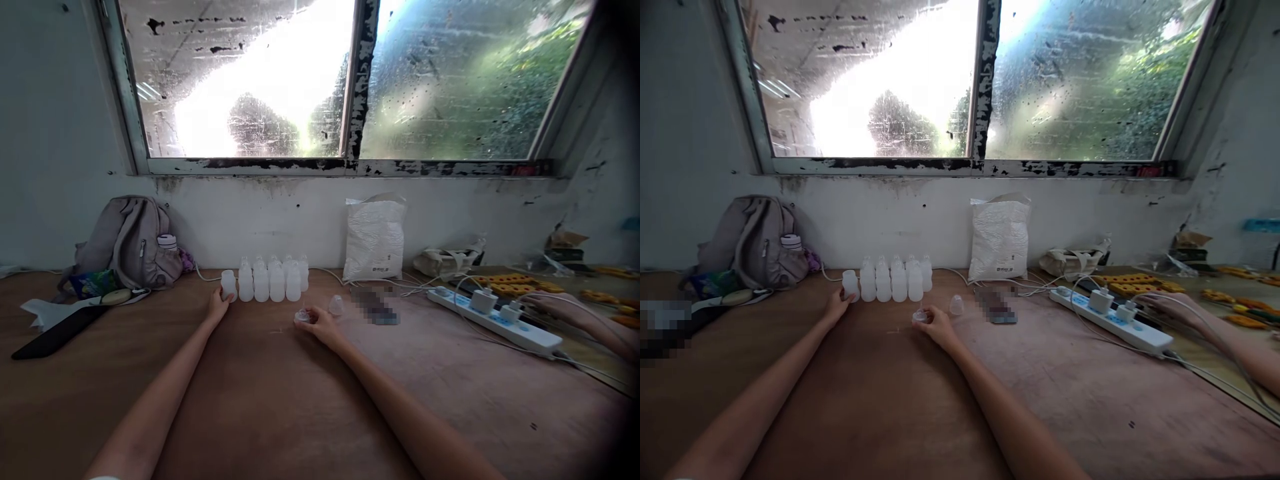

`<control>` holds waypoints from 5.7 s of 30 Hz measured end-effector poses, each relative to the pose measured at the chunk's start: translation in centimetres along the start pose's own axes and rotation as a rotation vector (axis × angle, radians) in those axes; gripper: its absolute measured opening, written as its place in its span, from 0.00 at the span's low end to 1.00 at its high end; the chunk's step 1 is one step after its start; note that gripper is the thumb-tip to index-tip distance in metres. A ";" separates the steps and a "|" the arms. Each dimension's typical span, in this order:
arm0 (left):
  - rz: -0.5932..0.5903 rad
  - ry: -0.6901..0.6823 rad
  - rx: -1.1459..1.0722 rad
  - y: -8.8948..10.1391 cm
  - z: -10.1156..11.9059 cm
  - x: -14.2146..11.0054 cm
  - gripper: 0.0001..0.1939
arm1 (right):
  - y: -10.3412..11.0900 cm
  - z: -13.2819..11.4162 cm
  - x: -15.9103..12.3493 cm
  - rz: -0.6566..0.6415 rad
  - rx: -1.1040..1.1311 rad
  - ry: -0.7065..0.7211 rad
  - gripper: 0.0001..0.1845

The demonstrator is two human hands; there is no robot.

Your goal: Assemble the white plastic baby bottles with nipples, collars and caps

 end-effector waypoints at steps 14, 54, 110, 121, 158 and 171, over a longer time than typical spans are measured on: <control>-0.169 -0.484 -0.207 0.8 10.2 -11.7 0.12 | -0.8 -3.4 -1.2 -0.124 0.211 0.034 0.24; -0.729 0.175 -0.825 -0.8 10.0 -13.2 0.22 | -3.1 -5.8 -3.3 -0.137 0.630 -0.082 0.15; -0.756 0.185 -0.783 -0.5 11.3 -13.6 0.22 | -2.8 -5.5 -3.6 -0.039 0.441 0.081 0.12; -0.814 0.160 -0.768 -0.9 11.1 -13.5 0.23 | -3.1 -4.9 -3.7 -0.072 0.454 0.066 0.11; -0.754 0.224 -0.937 -0.8 10.0 -12.5 0.21 | -3.1 -6.2 -3.6 -0.054 0.408 0.132 0.19; -0.283 0.056 -0.636 2.2 3.7 -6.0 0.20 | -5.0 -4.1 1.5 -0.032 -0.508 0.328 0.18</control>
Point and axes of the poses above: each hand's wrist, its own x-axis towards the middle knuckle, its own y-axis out of the back of the hand, z = x × y, the point moved 2 cm from there along x, towards the middle knuckle, and after that the axes turned 1 degree about x, right-handed, at the moved point
